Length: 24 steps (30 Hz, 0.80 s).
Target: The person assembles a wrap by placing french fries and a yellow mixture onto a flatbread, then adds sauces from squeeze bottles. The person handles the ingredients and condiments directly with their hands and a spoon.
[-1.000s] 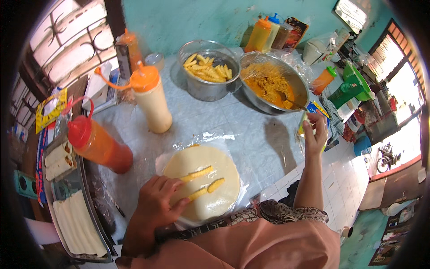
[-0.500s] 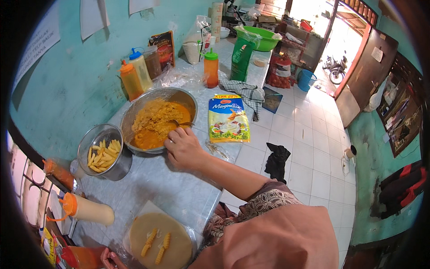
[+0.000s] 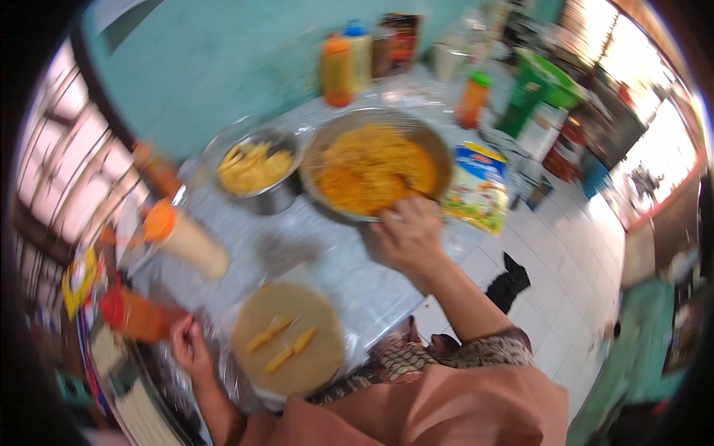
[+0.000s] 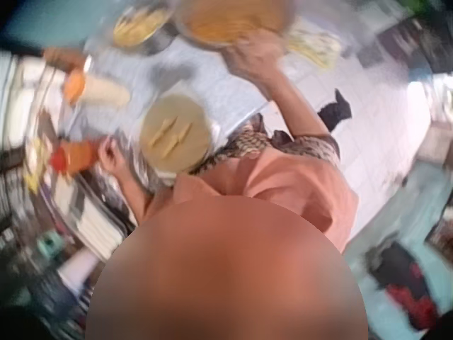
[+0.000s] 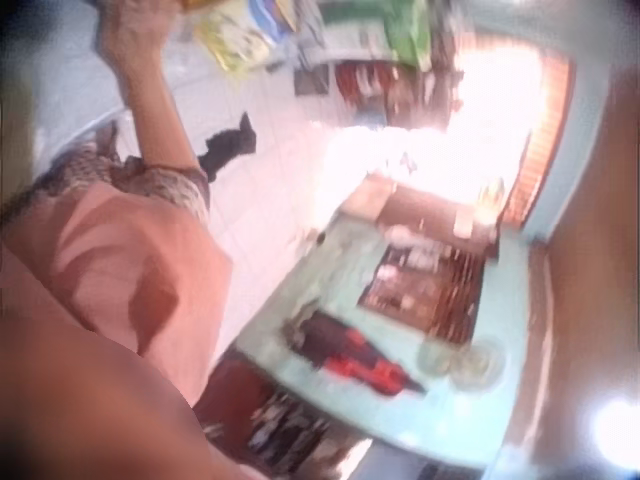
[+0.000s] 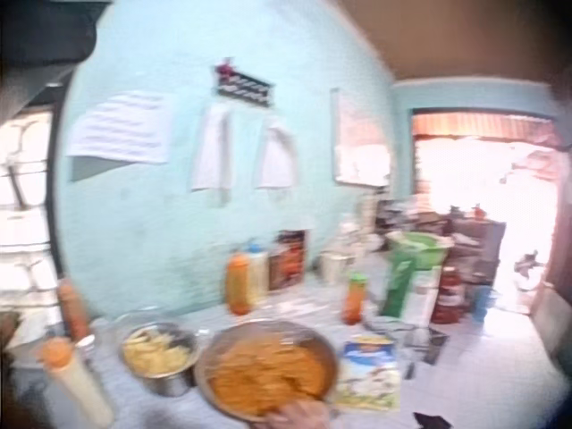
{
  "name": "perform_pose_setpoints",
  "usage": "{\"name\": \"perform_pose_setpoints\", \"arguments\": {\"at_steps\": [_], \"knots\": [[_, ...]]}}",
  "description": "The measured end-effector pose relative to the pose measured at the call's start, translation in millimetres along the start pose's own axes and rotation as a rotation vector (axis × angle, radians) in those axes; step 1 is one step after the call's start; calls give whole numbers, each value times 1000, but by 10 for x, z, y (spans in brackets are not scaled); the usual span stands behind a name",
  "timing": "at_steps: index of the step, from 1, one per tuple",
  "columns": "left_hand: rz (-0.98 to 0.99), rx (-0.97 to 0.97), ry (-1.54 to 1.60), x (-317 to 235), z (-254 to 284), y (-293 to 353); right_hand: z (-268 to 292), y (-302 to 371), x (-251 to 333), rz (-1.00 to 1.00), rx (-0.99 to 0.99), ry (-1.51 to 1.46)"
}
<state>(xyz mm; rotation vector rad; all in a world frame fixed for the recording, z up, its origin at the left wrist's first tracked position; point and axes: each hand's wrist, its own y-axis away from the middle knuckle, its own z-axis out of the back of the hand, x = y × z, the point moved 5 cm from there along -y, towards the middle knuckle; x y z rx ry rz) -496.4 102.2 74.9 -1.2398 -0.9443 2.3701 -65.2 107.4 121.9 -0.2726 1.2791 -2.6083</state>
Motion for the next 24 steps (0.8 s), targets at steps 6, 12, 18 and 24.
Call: {"name": "perform_pose_setpoints", "arguments": {"at_steps": [6, 12, 18, 24], "knots": [[38, -3, -30, -144, -141, -77, 285, 593, 246, -8, 119, -44], [124, -58, -47, -123, -64, -23, 414, 1079, 323, 75, 255, -13], [155, -64, -14, 56, -81, 7, 539, 1545, -229, -409, 121, -386], [258, -37, 42, 192, -142, 33, 602, 929, -468, -388, -13, -160]]}}
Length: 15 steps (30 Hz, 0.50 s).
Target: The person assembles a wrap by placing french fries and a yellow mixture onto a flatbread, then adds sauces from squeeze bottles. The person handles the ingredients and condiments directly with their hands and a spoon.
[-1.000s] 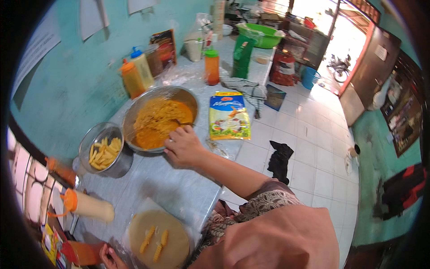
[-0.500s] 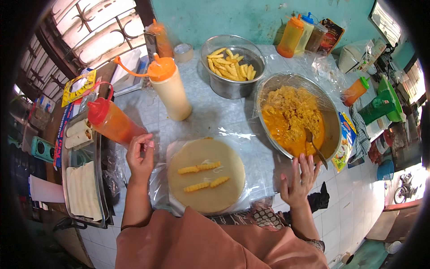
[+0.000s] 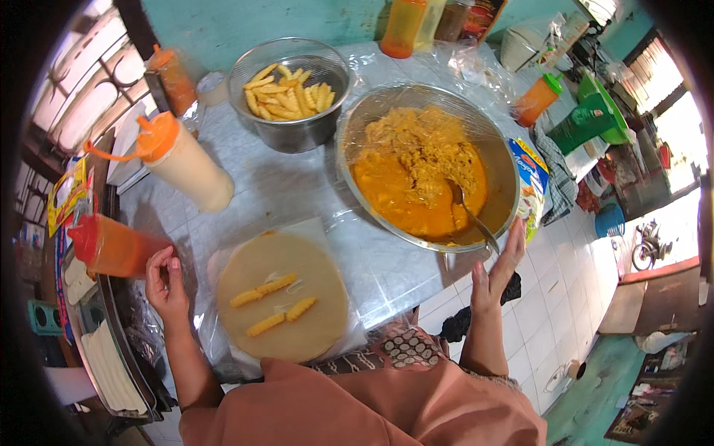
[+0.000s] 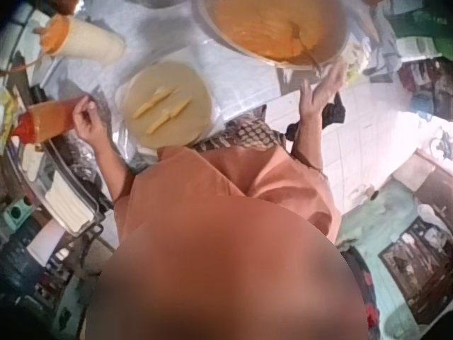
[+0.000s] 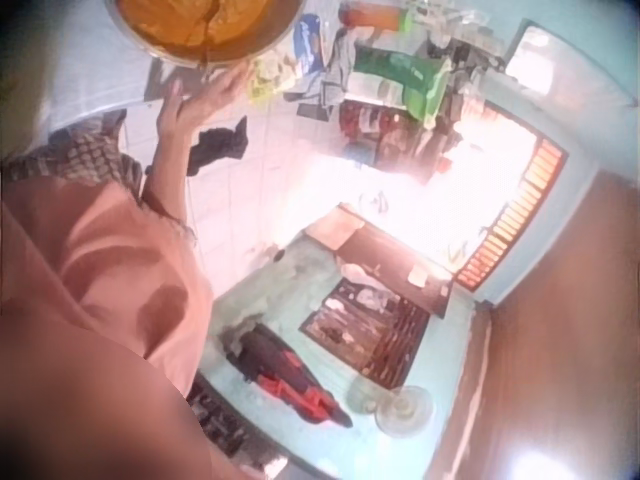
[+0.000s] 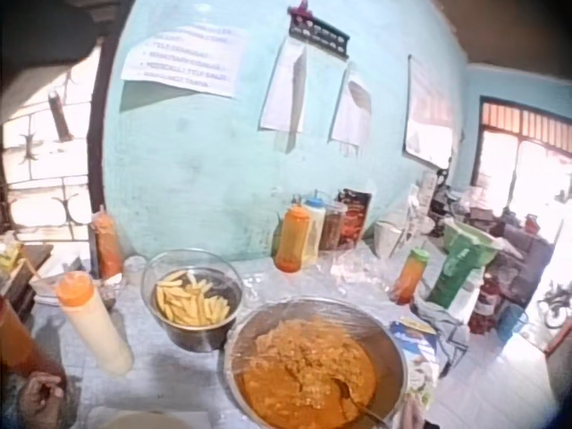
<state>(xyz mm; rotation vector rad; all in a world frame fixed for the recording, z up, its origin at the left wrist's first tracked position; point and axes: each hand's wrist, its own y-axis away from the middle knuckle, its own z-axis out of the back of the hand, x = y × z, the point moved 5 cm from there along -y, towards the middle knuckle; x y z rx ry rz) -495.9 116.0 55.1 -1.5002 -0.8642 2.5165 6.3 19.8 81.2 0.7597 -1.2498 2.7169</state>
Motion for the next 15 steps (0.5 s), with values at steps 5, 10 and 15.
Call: {"name": "perform_pose_setpoints", "arguments": {"at_steps": [5, 10, 15], "knots": [[39, 32, 16, 102, 2, 7, -51, -479, 48, 25, 163, 195], [118, 49, 70, 261, -6, 32, -80, -851, 189, 141, 330, 96], [236, 121, 102, 345, -52, 70, 147, -1025, 140, 24, 280, -309]]}}
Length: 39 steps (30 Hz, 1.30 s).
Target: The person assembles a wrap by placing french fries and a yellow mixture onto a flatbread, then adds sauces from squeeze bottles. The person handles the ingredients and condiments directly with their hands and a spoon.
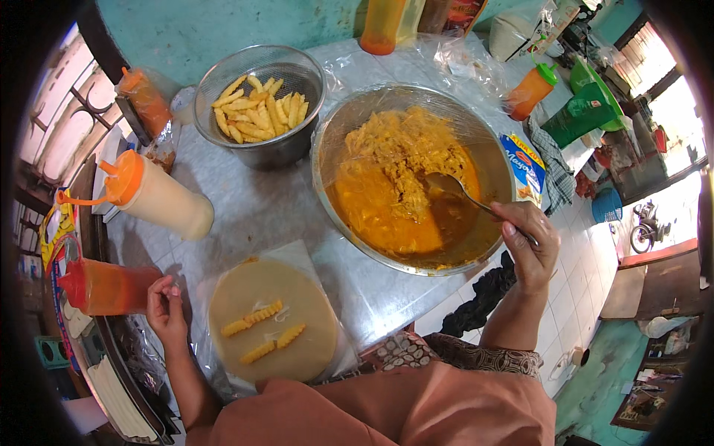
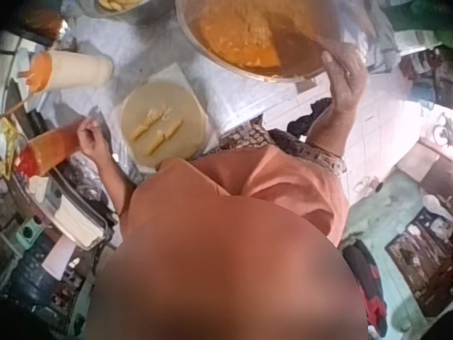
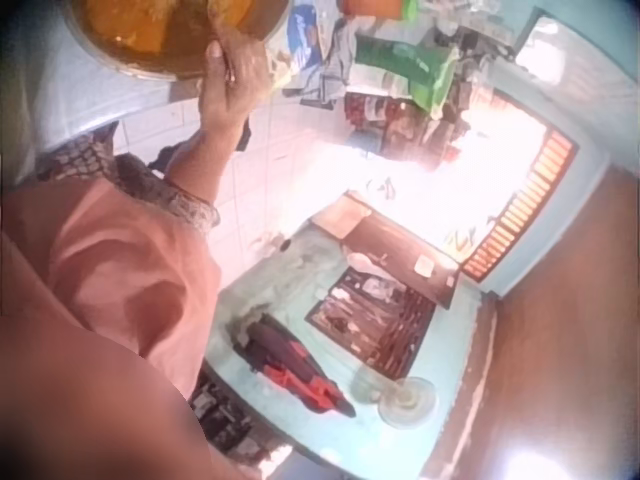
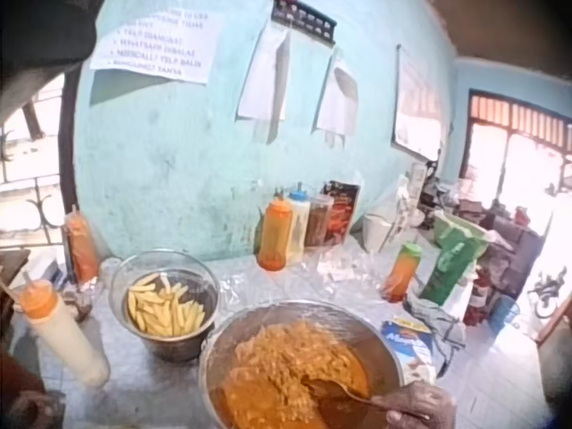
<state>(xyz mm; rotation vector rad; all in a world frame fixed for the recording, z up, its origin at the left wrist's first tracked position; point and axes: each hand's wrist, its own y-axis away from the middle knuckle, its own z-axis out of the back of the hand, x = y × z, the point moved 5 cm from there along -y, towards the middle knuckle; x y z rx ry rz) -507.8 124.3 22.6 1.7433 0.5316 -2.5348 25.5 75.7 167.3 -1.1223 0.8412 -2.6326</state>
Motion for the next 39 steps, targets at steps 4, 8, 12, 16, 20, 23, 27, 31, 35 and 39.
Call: {"name": "perform_pose_setpoints", "arguments": {"at_steps": [4, 8, 12, 16, 20, 23, 27, 31, 35, 39], "knots": [[13, 75, -45, 75, -55, -7, -111, -109, -46, 115, 163, -11], [2, 105, -104, -36, -130, -28, -163, -87, -70, 185, 286, -26], [65, 115, -98, 27, -100, -21, -94, -54, 43, 221, 348, 0], [-4, 159, -178, -90, -166, -41, 70, -58, 45, 220, 303, -89], [1, 183, -230, -114, -190, -60, -13, -75, -86, 247, 229, -35], [16, 193, -229, -100, -187, -67, -170, -82, -120, 150, 323, -58], [3, 190, -242, -87, -171, -55, -74, -121, -41, 97, 368, -199], [7, 189, -257, -125, -185, -50, 158, -64, -222, 11, 167, -368], [-2, 186, -231, -103, -194, -55, 111, -25, -267, -105, 151, -258], [3, 188, -255, -128, -197, -53, -80, 19, -214, -118, 315, -206]]}}
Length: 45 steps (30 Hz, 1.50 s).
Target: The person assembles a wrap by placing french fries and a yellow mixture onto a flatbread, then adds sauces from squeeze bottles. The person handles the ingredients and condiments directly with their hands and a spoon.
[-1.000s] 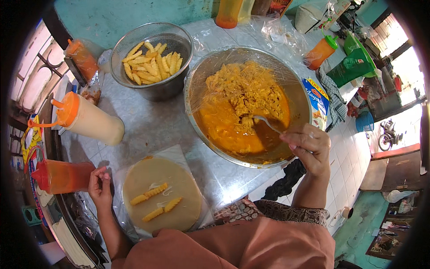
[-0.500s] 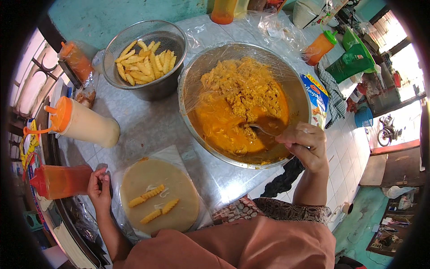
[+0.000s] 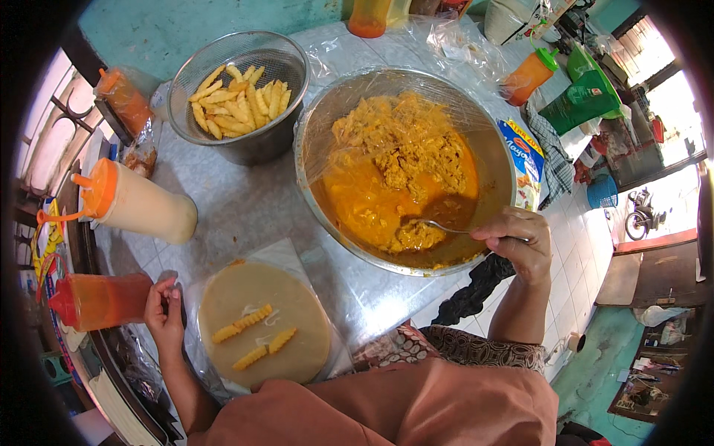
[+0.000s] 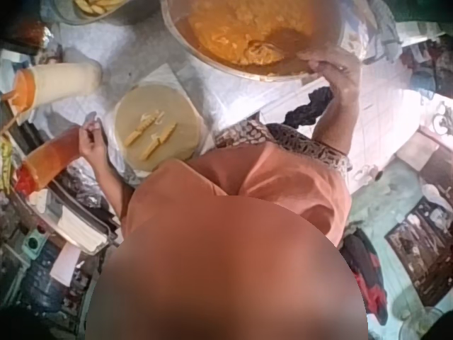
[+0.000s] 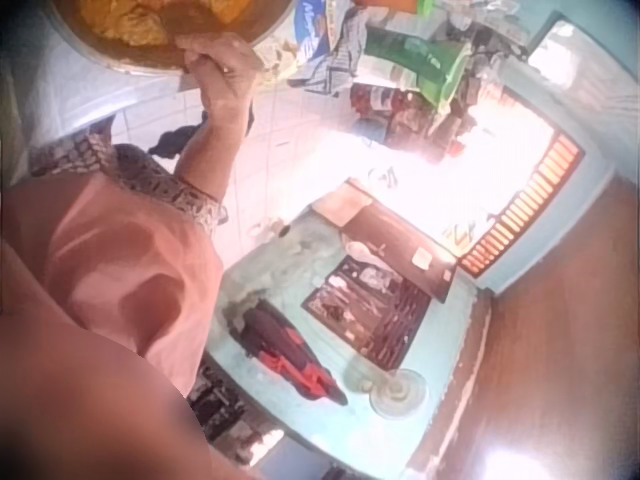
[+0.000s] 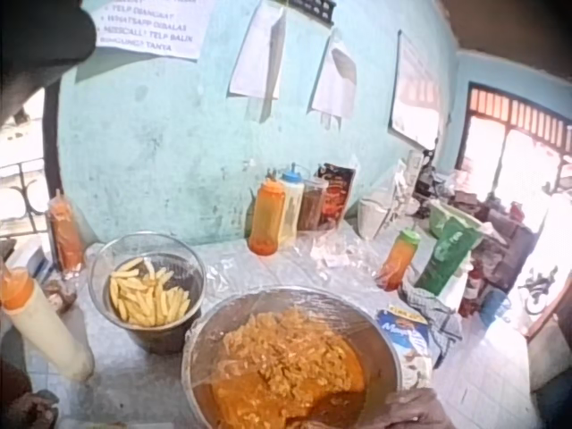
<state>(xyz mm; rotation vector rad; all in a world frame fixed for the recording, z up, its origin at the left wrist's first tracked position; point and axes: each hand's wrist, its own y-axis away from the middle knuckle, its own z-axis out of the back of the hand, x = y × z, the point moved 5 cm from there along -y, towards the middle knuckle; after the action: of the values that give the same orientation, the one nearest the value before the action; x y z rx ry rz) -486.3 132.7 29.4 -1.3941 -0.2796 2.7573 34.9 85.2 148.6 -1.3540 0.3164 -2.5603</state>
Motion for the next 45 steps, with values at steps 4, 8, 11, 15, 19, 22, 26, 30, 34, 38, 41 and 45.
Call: {"name": "perform_pose_setpoints", "arguments": {"at_steps": [4, 8, 11, 15, 19, 22, 26, 30, 34, 38, 41, 45], "knots": [[1, 4, -7, -10, -1, -3, 141, 62, -19, 124, -109, -218], [-4, 2, -34, -9, 4, 2, 256, 81, -57, 169, -111, -264], [-6, 2, -14, -16, -8, -5, 197, 42, -59, 219, -94, -137], [-22, 9, 3, 29, 4, -5, 15, -71, -15, 48, -7, -148], [-14, -14, -1, -13, -13, -2, 40, -90, -27, -20, -13, -294], [2, -20, -6, -62, -15, 16, 155, -57, -83, -34, -80, -477], [23, 0, -14, -74, -8, 11, 96, 18, -152, -202, -118, -409], [15, -12, -26, -115, -23, 32, 155, 177, -217, -10, -337, -535], [-101, -9, -145, -195, 24, 31, 81, 352, -237, -95, -433, -643], [-264, -26, -261, -380, 18, 60, -86, 449, -108, -75, -482, -665], [-323, -30, -238, -440, 37, 89, -113, 405, -99, -170, -474, -700], [-202, 68, -123, -510, 33, 119, -119, 320, -136, -240, -470, -708]]}}
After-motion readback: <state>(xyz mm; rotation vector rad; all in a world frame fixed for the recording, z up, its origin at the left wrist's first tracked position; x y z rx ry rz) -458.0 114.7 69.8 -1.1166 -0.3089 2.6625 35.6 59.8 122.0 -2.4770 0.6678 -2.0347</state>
